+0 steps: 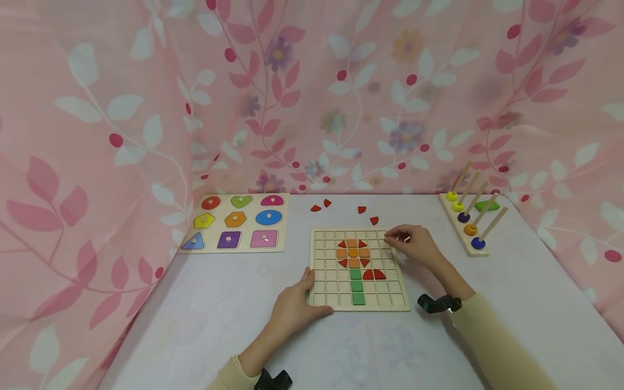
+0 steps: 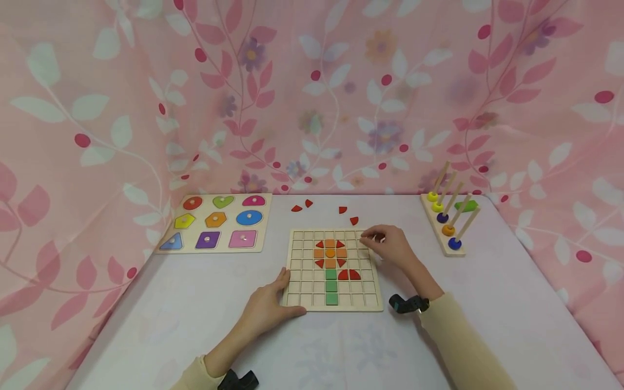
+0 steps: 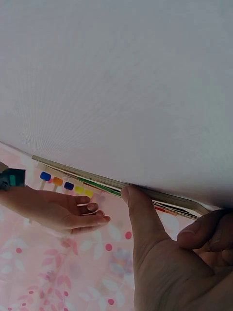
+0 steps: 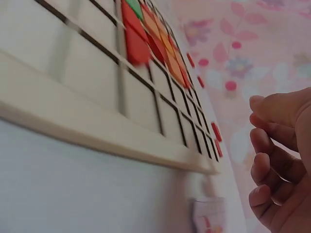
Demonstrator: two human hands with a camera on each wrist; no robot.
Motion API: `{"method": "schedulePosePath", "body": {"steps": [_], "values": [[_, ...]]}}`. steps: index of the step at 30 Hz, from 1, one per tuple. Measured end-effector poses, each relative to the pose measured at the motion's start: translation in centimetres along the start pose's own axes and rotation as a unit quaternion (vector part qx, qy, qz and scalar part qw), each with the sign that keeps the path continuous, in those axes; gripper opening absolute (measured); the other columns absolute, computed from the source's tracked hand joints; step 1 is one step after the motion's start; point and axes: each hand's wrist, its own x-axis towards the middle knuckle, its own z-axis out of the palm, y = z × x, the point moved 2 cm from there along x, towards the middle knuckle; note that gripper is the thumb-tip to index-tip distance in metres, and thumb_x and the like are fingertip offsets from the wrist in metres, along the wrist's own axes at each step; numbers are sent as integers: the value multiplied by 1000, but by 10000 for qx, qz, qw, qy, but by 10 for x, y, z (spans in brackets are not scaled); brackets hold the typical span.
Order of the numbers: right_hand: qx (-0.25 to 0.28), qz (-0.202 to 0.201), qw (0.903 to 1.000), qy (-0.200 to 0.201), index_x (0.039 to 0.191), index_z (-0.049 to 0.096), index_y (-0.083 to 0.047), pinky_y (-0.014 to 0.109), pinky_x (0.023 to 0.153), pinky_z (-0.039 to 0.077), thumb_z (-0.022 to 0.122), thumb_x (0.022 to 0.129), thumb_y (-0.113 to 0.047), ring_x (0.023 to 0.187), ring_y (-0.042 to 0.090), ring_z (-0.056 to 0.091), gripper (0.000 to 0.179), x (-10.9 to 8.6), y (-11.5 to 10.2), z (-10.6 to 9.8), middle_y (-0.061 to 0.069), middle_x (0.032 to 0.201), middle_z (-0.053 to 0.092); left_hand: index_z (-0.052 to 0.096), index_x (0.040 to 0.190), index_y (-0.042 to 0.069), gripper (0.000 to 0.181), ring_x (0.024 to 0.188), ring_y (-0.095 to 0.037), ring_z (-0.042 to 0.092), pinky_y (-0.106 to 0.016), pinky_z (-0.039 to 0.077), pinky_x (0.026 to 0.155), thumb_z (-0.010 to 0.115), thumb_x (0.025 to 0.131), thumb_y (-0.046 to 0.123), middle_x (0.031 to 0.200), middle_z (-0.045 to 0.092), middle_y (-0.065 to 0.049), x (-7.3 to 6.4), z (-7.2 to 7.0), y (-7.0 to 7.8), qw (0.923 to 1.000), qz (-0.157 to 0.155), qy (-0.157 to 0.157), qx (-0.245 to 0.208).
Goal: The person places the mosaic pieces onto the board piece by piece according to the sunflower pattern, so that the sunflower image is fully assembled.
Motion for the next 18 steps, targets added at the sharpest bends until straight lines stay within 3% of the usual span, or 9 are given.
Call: {"method": "schedulePosePath", "body": {"steps": [5, 9, 14, 18], "values": [[-463, -258, 9986, 29, 115, 78, -1, 30, 68, 46, 74, 100, -18, 84, 25, 60, 22, 45, 11, -9, 13, 98, 73, 46, 156, -4, 103, 148, -36, 48, -55, 49, 110, 96, 77, 40, 166, 39, -19, 1, 1, -1, 9999, 91, 20, 41], [-717, -189, 9965, -388, 123, 76, -3, 35, 77, 47, 74, 100, -16, 89, 27, 58, 26, 75, 24, -7, 16, 106, 72, 46, 157, -3, 103, 149, -35, 46, -55, 48, 111, 96, 78, 40, 167, 37, -17, 2, 2, -2, 10000, 54, -5, -46], [-845, 22, 9911, -1027, 127, 76, -8, 38, 82, 46, 73, 101, -17, 92, 27, 55, 27, 94, 31, 1, 13, 109, 69, 45, 157, -3, 104, 150, -35, 46, -55, 48, 112, 96, 78, 40, 168, 37, -17, 2, 3, -2, 9999, 12, -32, -114], [-937, 40, 9895, -1096, 120, 77, -9, 38, 81, 46, 76, 100, -21, 91, 26, 54, 23, 101, 28, 6, 9, 101, 68, 45, 158, -3, 104, 150, -35, 46, -54, 48, 111, 95, 78, 41, 168, 37, -16, 2, 2, -3, 9999, -21, -23, -105]]}}
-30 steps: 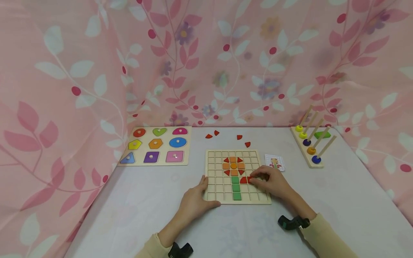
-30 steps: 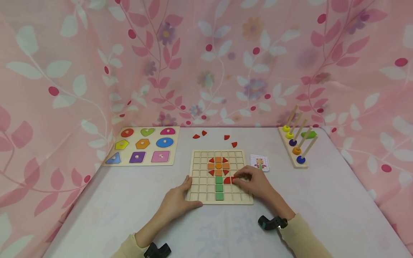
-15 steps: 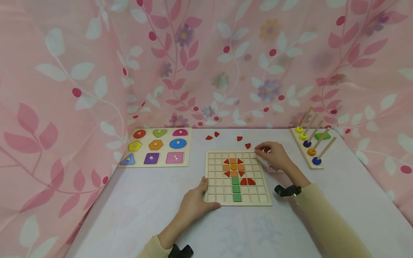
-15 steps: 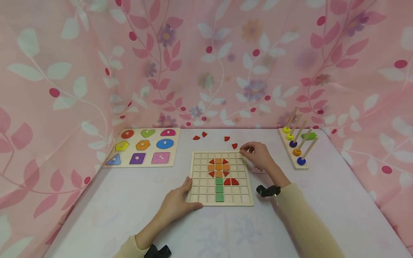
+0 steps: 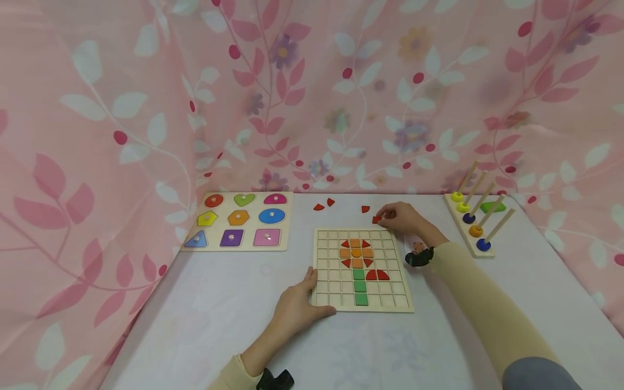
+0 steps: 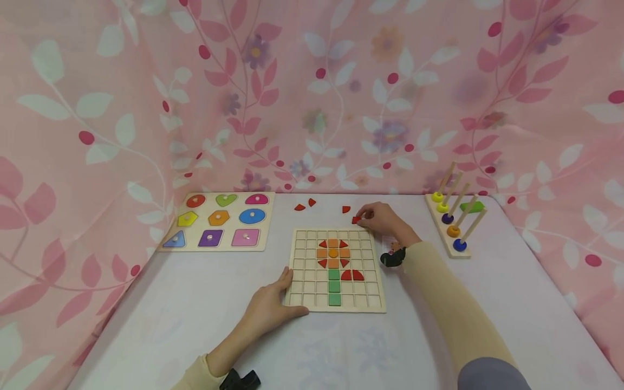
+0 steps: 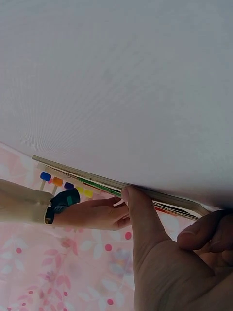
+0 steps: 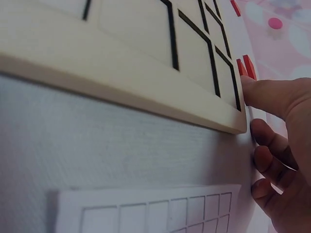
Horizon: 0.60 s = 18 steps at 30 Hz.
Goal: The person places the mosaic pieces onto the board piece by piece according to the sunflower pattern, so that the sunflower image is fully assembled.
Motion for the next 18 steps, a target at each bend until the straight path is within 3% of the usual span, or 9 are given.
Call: {"method": "schedulePosePath", "body": {"steps": [6, 18], "values": [[-142, -17, 9999, -3, 124, 76, -9, 38, 79, 44, 77, 99, -26, 91, 27, 53, 30, 3, -5, 1, 10, 99, 65, 46, 157, -3, 103, 149, -35, 46, -54, 49, 110, 95, 78, 41, 168, 37, -16, 1, -2, 1, 10000, 4, 22, 25], [-331, -318, 9982, -387, 132, 74, -14, 36, 74, 43, 75, 101, -22, 85, 24, 53, 32, 6, -5, -1, 8, 95, 64, 45, 158, -3, 103, 149, -36, 47, -55, 50, 109, 95, 78, 40, 167, 38, -17, -1, -1, 2, 10000, 26, 4, 14]]}}
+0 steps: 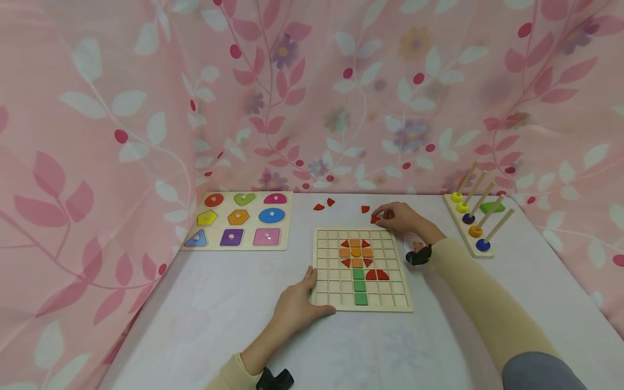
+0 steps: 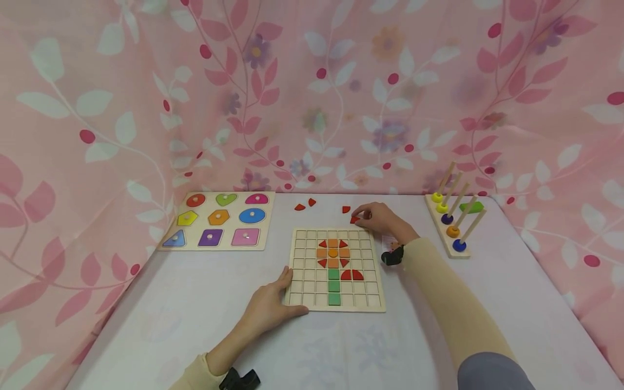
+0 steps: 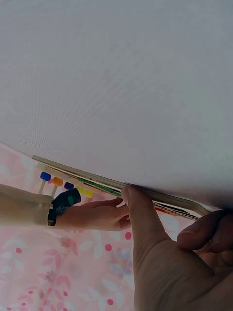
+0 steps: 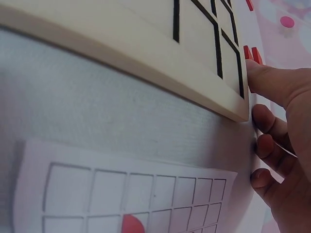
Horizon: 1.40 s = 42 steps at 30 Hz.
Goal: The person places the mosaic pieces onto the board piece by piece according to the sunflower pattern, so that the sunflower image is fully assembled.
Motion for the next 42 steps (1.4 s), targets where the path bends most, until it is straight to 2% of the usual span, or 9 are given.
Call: {"method": "schedulePosePath", "body": {"steps": [8, 15, 20, 25, 33, 37, 42], "values": [[-2, -67, 9999, -133, 132, 73, -13, 35, 76, 44, 73, 103, -22, 88, 25, 54, 31, 2, -1, 0, 9, 97, 63, 45, 158, -3, 104, 149, -35, 46, -54, 49, 110, 95, 78, 40, 168, 37, -17, 0, 0, 0, 10000, -16, -45, -53], [108, -237, 9996, 141, 129, 74, -9, 38, 81, 45, 74, 102, -22, 91, 25, 53, 30, 1, 4, 3, 9, 104, 66, 45, 158, -2, 104, 149, -35, 46, -55, 48, 111, 96, 78, 40, 168, 38, -17, 0, 1, -1, 10000, -11, -20, -48], [323, -413, 9977, 437, 124, 75, -6, 38, 82, 47, 77, 100, -23, 91, 24, 57, 29, -8, 0, 0, 10, 106, 70, 45, 158, -2, 104, 149, -36, 47, -56, 49, 110, 96, 77, 40, 168, 38, -17, 0, 1, -1, 10000, -20, -5, -67], [536, -740, 9939, 623, 121, 75, -7, 31, 77, 47, 78, 99, -22, 89, 21, 58, 27, -35, -22, 3, 4, 101, 72, 45, 158, -1, 104, 149, -36, 46, -55, 48, 111, 96, 77, 41, 168, 38, -16, 0, 1, -1, 10000, -41, -12, -35], [954, -580, 9895, 922, 122, 75, -8, 27, 74, 47, 78, 98, -20, 88, 18, 56, 27, -102, -63, 27, -1, 99, 70, 45, 158, -2, 103, 148, -36, 47, -54, 50, 109, 95, 78, 41, 168, 38, -16, 1, 0, 1, 10000, 0, 32, 90], [1058, -693, 9890, 762, 122, 76, -11, 25, 71, 47, 79, 97, -21, 86, 15, 56, 27, -126, -68, 46, -5, 97, 69, 45, 158, 0, 103, 148, -36, 48, -54, 51, 107, 95, 78, 41, 168, 38, -15, 1, -1, 0, 9999, -50, 56, 129], [1171, -634, 9898, 506, 122, 76, -15, 24, 76, 51, 79, 98, -22, 89, 13, 58, 26, -147, -65, 64, -7, 105, 70, 45, 159, -1, 103, 147, -38, 49, -56, 51, 106, 94, 79, 42, 168, 38, -17, 0, 0, 1, 9999, -21, 9, 132]]}}
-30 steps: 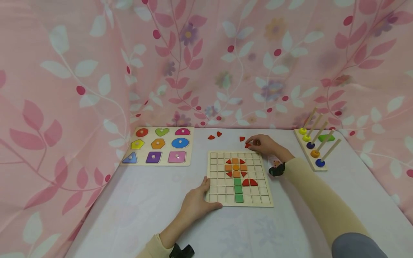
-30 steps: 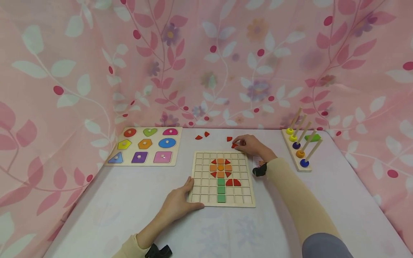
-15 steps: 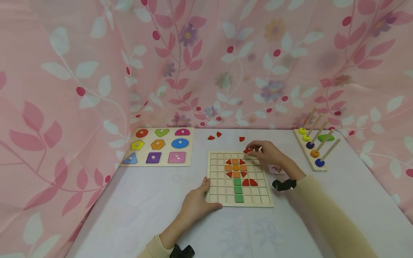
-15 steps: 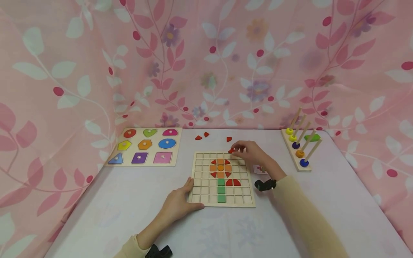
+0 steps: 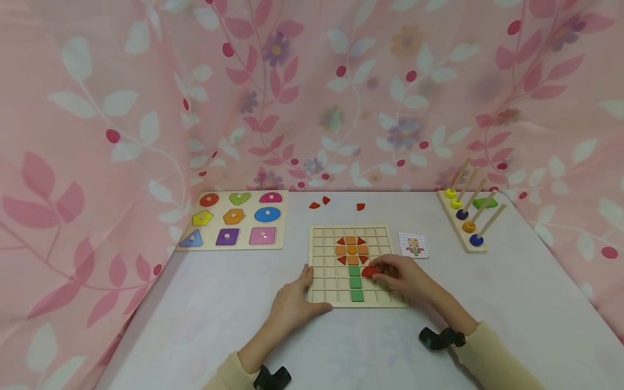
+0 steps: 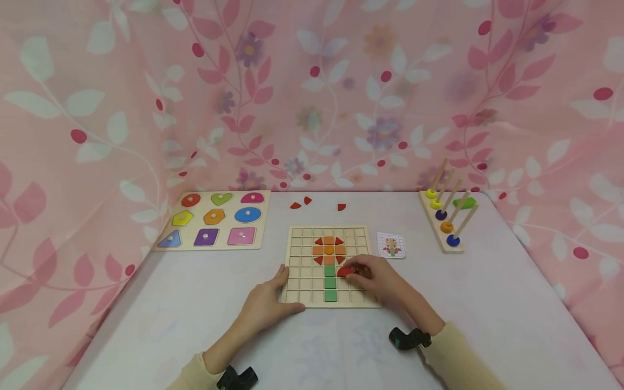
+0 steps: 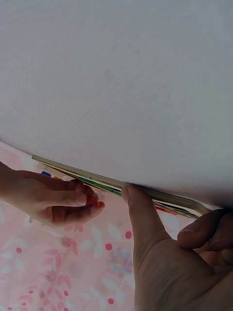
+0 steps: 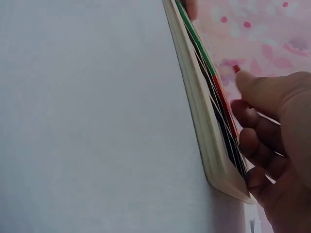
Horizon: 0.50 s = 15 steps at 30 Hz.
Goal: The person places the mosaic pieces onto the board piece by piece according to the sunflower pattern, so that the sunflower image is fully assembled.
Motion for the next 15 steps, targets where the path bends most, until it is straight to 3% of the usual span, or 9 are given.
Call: {"method": "schedulePosePath", "body": {"steps": [9, 15], "values": [[183, -97, 9998, 5, 121, 74, -17, 23, 80, 53, 80, 97, -25, 91, 13, 59, 25, -4, 4, 2, -6, 105, 69, 45, 159, 0, 103, 149, -36, 46, -55, 49, 110, 95, 78, 42, 168, 37, -16, 1, 0, -2, 9999, -39, 6, -134], [25, -562, 9982, -227, 121, 74, -20, 25, 86, 53, 79, 98, -25, 97, 12, 59, 24, -6, 7, 3, -10, 110, 68, 45, 158, 0, 103, 150, -35, 45, -54, 48, 112, 95, 78, 41, 168, 37, -17, 2, 1, -2, 9998, -4, -8, -181]]}}
